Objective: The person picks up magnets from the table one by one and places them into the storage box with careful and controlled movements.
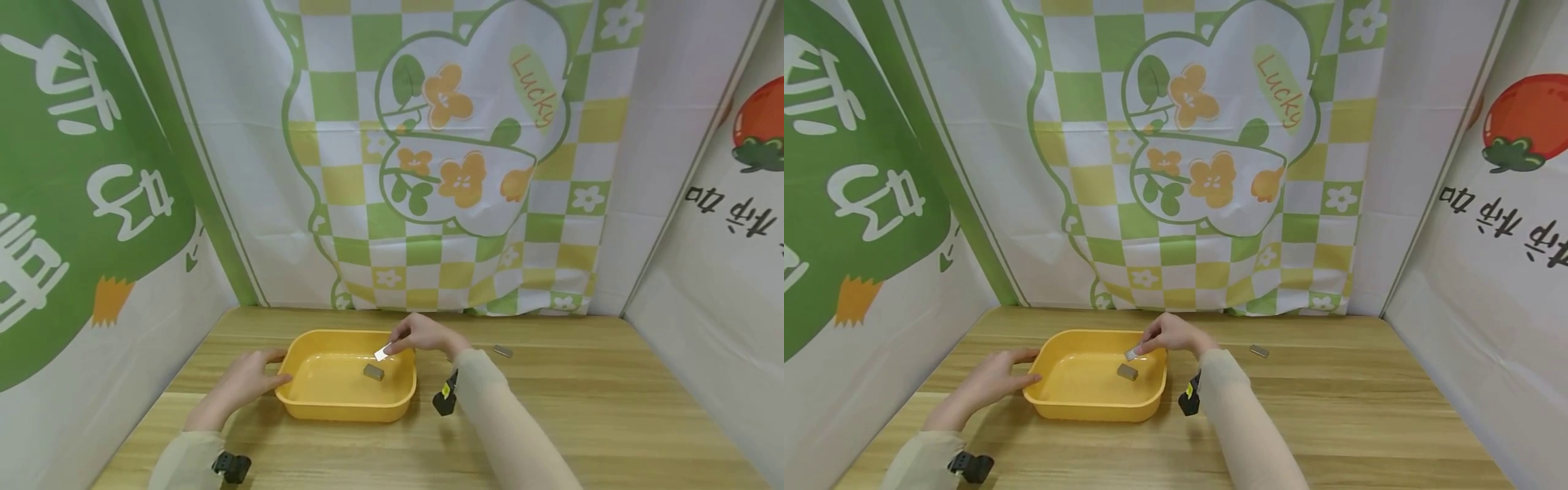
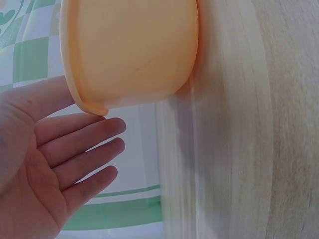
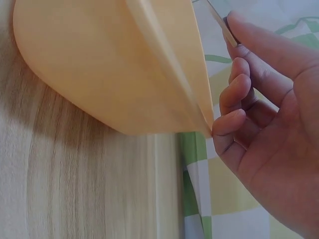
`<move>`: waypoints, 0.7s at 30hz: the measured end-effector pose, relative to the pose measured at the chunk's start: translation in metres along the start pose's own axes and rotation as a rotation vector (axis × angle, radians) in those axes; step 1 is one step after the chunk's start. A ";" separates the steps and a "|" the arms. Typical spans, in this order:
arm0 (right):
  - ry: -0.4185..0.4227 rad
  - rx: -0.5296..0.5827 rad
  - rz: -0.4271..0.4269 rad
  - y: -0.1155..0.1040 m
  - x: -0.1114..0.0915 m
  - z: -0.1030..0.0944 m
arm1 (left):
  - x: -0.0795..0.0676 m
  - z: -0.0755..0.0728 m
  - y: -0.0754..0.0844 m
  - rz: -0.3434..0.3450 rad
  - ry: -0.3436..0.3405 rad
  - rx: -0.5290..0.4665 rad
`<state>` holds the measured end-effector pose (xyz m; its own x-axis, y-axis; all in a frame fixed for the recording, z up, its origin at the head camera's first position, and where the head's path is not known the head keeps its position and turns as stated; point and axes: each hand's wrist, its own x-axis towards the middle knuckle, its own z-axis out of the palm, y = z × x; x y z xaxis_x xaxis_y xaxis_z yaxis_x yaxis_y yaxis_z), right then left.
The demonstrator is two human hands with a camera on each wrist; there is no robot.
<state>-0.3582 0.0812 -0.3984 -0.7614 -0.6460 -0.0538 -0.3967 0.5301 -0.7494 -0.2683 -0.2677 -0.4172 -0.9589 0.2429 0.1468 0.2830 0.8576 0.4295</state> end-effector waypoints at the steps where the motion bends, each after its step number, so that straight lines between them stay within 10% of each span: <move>1: -0.001 -0.003 -0.005 0.000 0.001 0.001 | 0.000 0.000 0.000 0.001 0.000 0.002; 21: -0.054 -0.020 0.000 -0.011 0.014 0.015 | -0.001 -0.001 0.004 -0.008 0.001 -0.007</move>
<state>-0.3571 0.0582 -0.4011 -0.7329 -0.6744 -0.0901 -0.4070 0.5406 -0.7363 -0.2659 -0.2651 -0.4153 -0.9611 0.2353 0.1444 0.2753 0.8562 0.4372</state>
